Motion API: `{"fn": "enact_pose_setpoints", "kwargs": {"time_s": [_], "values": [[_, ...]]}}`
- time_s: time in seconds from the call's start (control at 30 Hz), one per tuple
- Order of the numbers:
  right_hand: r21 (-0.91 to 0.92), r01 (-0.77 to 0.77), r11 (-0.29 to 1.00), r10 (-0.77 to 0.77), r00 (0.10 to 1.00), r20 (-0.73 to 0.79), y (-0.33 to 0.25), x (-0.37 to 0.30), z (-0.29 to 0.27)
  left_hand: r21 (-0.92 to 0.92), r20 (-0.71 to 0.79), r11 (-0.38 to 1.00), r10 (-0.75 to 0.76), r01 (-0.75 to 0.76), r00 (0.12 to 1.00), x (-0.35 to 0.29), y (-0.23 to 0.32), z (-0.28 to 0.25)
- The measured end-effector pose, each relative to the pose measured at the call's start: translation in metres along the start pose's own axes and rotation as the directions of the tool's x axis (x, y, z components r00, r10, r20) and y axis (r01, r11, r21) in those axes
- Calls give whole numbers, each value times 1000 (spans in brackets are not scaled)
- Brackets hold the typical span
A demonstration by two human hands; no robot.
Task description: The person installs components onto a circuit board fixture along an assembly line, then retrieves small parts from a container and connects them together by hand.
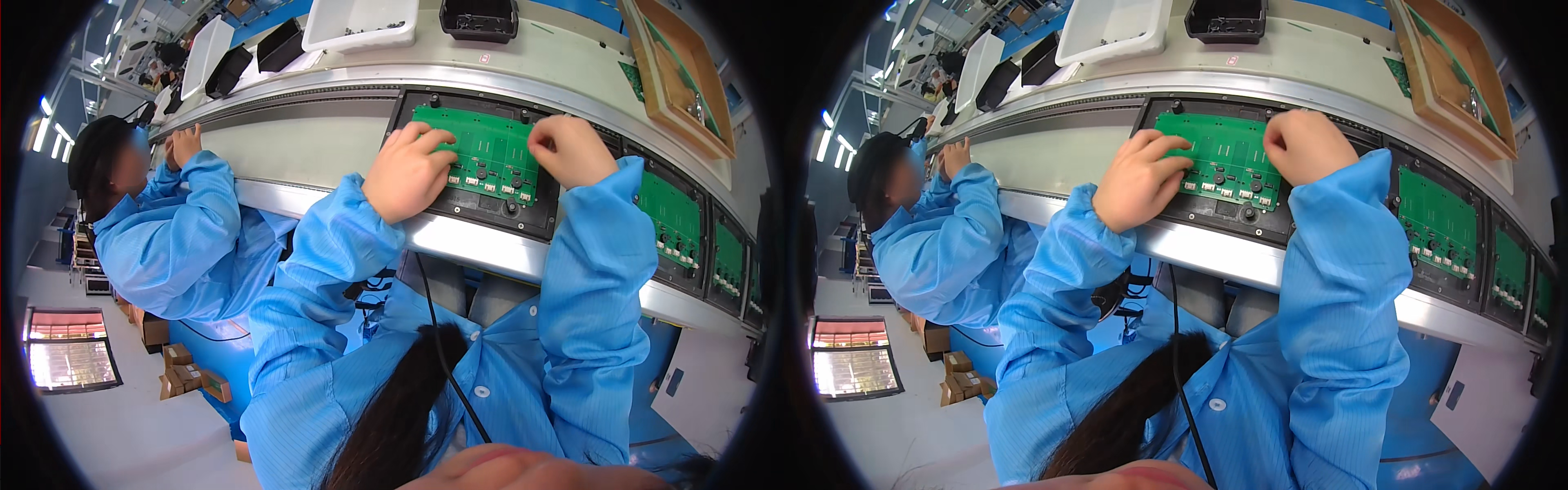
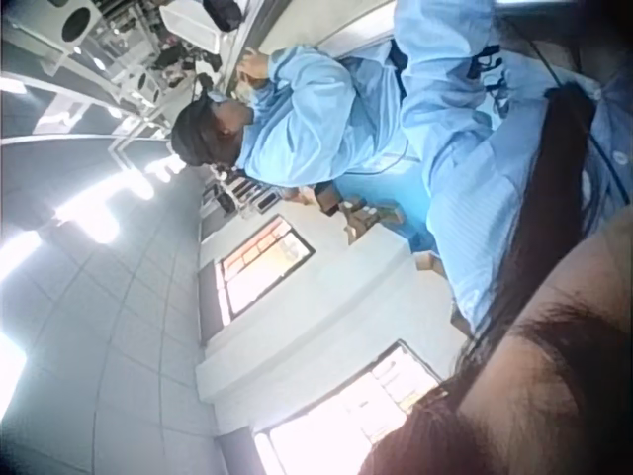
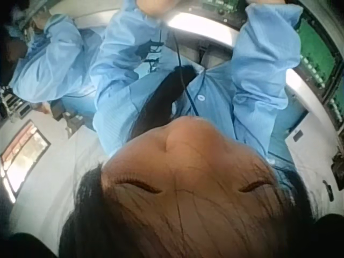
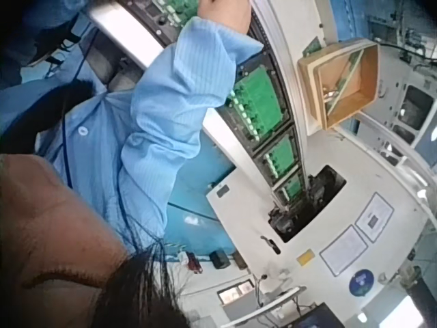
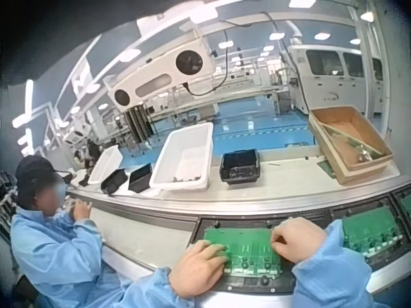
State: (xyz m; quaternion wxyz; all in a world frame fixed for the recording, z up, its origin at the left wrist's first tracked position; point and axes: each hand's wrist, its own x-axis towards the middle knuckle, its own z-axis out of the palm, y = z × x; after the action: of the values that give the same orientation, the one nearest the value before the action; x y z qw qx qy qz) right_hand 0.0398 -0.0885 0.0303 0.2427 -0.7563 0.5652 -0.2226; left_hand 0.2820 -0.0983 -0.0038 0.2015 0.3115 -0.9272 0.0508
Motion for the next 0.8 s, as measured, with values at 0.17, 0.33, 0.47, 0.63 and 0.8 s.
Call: {"fn": "enact_pose_setpoints", "kwargs": {"time_s": [0.17,0.33,0.47,0.63,0.8], "values": [[-273,-37,961,73,990,124,6,4,9,-13,51,1000,-3,3,999,-3,1,0],[-277,-40,960,93,979,181,10,8,17,-70,9,998,-3,4,1000,0,-3,0],[-261,-24,965,79,976,203,12,8,19,-163,-105,986,-30,12,994,8,-13,-5],[-249,3,969,52,976,212,10,8,19,-279,-405,960,-155,39,901,23,-44,-13],[-261,-4,965,63,974,216,9,11,14,-469,-376,867,-369,169,850,39,-92,6]]}}
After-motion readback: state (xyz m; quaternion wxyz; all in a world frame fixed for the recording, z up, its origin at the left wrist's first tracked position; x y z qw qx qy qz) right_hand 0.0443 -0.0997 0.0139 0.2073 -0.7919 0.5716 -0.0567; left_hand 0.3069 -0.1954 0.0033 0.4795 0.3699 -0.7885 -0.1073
